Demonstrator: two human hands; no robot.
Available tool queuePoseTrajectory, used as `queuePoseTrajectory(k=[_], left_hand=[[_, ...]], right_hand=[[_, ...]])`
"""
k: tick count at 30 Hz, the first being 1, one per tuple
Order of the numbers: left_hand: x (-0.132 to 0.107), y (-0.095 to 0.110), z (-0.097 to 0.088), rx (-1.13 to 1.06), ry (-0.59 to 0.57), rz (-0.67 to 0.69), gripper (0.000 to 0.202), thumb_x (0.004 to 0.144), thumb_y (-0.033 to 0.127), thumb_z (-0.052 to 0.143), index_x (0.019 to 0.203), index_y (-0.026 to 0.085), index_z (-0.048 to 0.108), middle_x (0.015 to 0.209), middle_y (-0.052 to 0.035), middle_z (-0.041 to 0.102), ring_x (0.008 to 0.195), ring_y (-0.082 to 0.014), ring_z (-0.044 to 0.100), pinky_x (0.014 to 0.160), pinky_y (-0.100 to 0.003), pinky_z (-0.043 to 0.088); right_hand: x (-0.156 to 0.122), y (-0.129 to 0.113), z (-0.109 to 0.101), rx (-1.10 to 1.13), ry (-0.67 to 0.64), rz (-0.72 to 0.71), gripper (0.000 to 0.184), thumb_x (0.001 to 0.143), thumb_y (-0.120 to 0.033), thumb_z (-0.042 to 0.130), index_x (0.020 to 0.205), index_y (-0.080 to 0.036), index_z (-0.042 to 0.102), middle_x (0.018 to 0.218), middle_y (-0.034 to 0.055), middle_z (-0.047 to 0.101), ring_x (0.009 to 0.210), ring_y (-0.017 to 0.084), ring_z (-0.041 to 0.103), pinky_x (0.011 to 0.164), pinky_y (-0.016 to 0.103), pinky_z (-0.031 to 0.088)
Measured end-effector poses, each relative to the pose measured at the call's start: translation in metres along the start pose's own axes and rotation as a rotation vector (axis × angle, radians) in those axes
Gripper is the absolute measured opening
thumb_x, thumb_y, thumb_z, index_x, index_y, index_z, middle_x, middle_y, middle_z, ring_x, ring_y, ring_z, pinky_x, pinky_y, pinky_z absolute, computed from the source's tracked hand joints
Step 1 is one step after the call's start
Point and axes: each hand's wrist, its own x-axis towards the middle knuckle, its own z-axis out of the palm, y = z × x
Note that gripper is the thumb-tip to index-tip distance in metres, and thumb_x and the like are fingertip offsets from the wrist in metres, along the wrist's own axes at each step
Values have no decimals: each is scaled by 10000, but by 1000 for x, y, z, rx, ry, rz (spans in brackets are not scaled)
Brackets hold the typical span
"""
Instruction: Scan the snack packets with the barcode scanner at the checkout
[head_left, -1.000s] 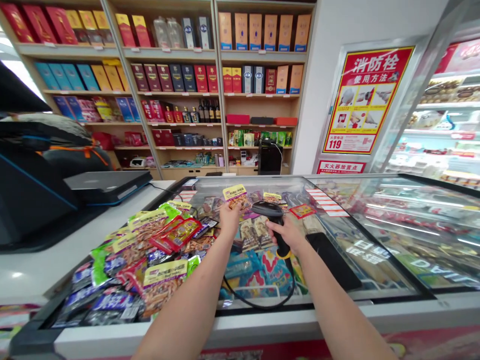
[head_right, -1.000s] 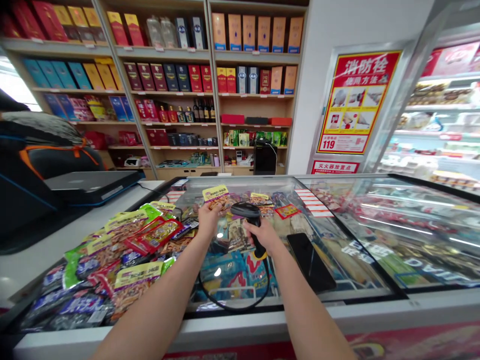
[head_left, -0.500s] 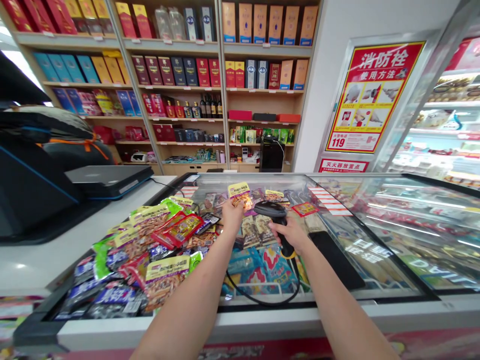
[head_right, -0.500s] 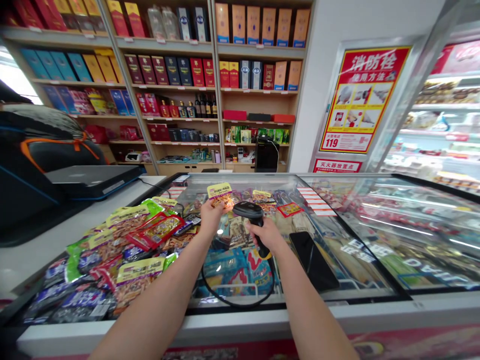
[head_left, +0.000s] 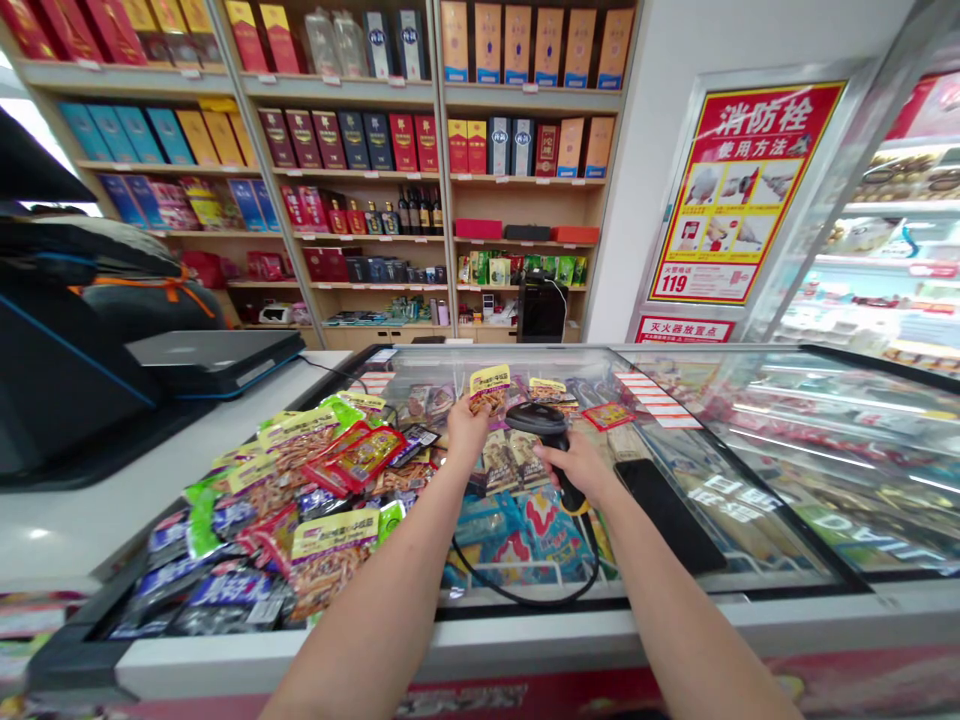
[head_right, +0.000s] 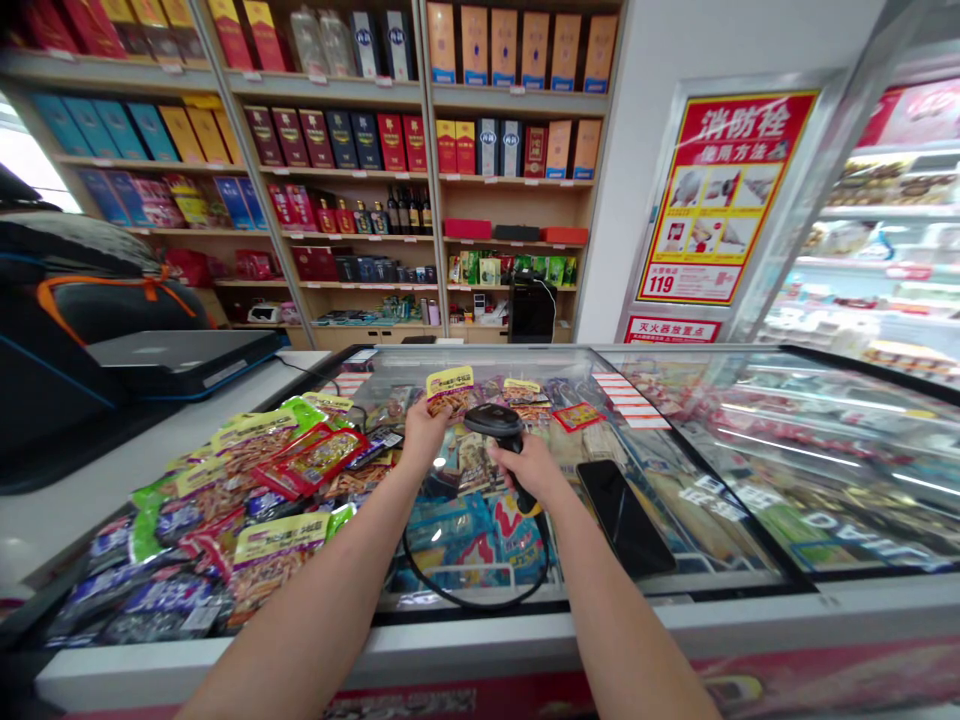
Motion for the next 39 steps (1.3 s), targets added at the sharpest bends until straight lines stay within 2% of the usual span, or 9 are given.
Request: queuePoseTrajectory(k=[3, 10, 18, 23, 27, 31, 34, 36, 39], left_hand=[[-2, 7, 0, -1, 5, -4, 225, 684, 195, 713, 904, 154, 700, 845, -79, 747, 890, -249, 714, 841, -394, 581], [-6, 15, 3, -213, 43, -89, 217, 718, 202, 667, 924, 132, 663, 838, -62, 739, 770, -199, 712, 766, -374, 599], [-2, 0, 0, 45, -32, -35, 266, 695, 199, 718, 954, 141, 704, 817, -73, 742, 822, -231, 715, 809, -394, 594], [-2, 1, 1, 14, 10, -43, 294, 720, 205, 710, 1007, 151, 684, 881, -83, 745, 857, -235, 724, 819, -398, 595], [-5, 10, 0, -136, 32, -122, 366, 744, 207, 698, 1103, 158, 645, 926, -86, 742, 785, -220, 733, 754, -378, 607], [-13, 22, -3, -216, -32, -301, 380, 737, 128, 679, 1109, 168, 615, 914, -72, 740, 683, -185, 726, 656, -313, 597], [-23, 24, 1, -149, -112, -450, 295, 750, 100, 653, 1032, 170, 604, 830, -49, 734, 623, -166, 709, 597, -269, 570], [-29, 23, 9, -30, -173, -493, 231, 742, 91, 656, 952, 172, 605, 777, -38, 727, 605, -164, 700, 580, -255, 556], [-31, 20, 25, 265, -249, -382, 167, 699, 79, 680, 824, 173, 623, 724, -46, 723, 642, -191, 708, 588, -253, 543]], right_hand=[[0, 0, 0, -1, -12, -1, 302, 621, -402, 763, 585, -200, 543, 447, -40, 520, 346, 101, 442, 362, 237, 357], [-6, -4, 2, 5, -9, -10, 265, 645, -352, 750, 562, -198, 552, 429, -40, 516, 352, 103, 438, 367, 235, 359], [-8, -4, 1, 38, 7, -28, 226, 658, -342, 746, 625, -187, 585, 440, -49, 515, 352, 96, 438, 374, 233, 374], [-3, 1, 0, 66, -5, 19, 303, 606, -391, 791, 630, -181, 574, 430, -46, 518, 337, 91, 436, 349, 220, 361], [0, 0, -6, 210, 18, 47, 357, 601, -412, 815, 778, -173, 617, 504, -48, 568, 368, 93, 479, 357, 211, 396], [-1, -8, -27, 337, 108, 37, 377, 616, -393, 829, 824, -187, 593, 535, -55, 582, 392, 95, 505, 372, 211, 429], [-7, -15, -46, 389, 158, 7, 400, 617, -409, 841, 841, -186, 596, 547, -54, 592, 405, 95, 521, 377, 208, 439], [-13, -19, -55, 404, 212, -15, 421, 593, -419, 858, 826, -184, 598, 536, -53, 592, 394, 94, 513, 367, 209, 438], [-19, -24, -57, 433, 320, -59, 448, 528, -425, 883, 756, -186, 580, 507, -52, 583, 364, 91, 487, 340, 213, 423]])
